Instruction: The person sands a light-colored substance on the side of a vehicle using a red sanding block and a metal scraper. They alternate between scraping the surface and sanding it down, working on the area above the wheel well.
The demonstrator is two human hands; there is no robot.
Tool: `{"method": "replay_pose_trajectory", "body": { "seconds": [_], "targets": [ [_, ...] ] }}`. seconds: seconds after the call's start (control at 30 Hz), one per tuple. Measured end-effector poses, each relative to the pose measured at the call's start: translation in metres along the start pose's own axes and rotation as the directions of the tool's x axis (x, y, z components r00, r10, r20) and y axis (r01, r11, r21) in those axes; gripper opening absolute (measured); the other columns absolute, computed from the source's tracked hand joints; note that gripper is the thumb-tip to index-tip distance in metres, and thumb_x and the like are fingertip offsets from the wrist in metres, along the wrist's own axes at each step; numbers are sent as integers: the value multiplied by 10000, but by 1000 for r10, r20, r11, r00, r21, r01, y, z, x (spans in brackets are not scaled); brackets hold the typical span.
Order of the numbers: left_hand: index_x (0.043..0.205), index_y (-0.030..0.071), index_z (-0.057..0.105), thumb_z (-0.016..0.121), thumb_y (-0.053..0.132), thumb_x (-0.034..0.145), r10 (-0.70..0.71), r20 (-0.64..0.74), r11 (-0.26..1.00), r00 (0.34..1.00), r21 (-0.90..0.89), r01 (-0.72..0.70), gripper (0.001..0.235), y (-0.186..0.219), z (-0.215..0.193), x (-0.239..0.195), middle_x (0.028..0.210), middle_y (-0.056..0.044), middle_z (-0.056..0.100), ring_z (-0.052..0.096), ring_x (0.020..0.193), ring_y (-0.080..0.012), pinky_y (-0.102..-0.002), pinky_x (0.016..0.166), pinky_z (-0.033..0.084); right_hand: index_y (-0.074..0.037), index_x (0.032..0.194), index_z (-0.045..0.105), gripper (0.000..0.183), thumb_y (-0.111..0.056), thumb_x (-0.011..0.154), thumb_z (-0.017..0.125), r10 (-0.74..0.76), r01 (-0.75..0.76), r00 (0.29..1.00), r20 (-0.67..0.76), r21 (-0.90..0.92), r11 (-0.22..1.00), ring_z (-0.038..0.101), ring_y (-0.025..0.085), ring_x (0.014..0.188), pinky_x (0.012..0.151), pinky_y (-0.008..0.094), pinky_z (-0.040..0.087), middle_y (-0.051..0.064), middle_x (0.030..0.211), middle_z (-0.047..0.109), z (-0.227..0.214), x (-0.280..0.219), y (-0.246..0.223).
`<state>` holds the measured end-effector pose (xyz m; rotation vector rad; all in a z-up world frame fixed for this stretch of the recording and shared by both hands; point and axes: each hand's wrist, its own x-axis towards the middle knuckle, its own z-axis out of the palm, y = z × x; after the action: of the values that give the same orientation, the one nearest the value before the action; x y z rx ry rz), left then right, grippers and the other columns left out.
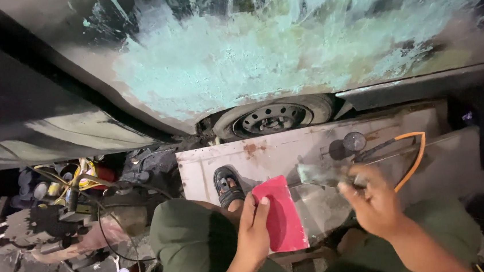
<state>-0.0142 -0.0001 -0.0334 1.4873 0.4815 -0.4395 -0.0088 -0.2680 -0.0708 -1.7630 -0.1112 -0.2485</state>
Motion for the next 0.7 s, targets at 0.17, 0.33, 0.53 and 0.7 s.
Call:
{"method": "replay_pose_trajectory", "body": {
  "seconds": [0.17, 0.33, 0.53, 0.7],
  "targets": [
    [1061, 57, 668, 504, 213, 1073, 154, 42, 958, 987, -252, -139, 226, 16, 12, -6, 946, -76, 654, 566, 902, -167, -305, 844, 443, -189, 1283, 665, 282, -201, 1031, 541, -536, 663, 748, 391, -453, 596, 686, 335, 1128, 907, 449, 603, 94, 1331, 706, 16, -10, -42],
    [1217, 126, 421, 534, 325, 1006, 107, -174, 971, 979, -195, -141, 312, 50, 1, -18, 1203, 33, 413, 360, 1105, -116, -301, 929, 299, -196, 1248, 707, 289, -182, 967, 642, -545, 617, 781, 306, -513, 596, 733, 291, 1121, 927, 444, 640, 87, 1249, 742, 12, -30, -8],
    [1123, 114, 606, 445, 325, 1052, 501, -128, 860, 856, -41, -509, 274, 55, -8, -18, 994, -33, 621, 593, 899, -169, -296, 782, 483, -119, 998, 642, 166, -266, 924, 617, 97, -45, 994, 52, -610, 791, 567, 228, 695, 601, 409, 443, 42, 882, 516, -12, -52, 82],
    [1336, 31, 544, 440, 409, 1029, 657, -21, 742, 753, 191, -642, 498, 42, -6, -10, 948, -67, 694, 656, 755, -184, -350, 633, 519, -40, 1347, 660, 437, -244, 960, 677, 632, -620, 723, -280, 143, 772, 494, 205, 827, 700, 412, 375, 75, 916, 574, 17, -20, -15]
  ]
}}
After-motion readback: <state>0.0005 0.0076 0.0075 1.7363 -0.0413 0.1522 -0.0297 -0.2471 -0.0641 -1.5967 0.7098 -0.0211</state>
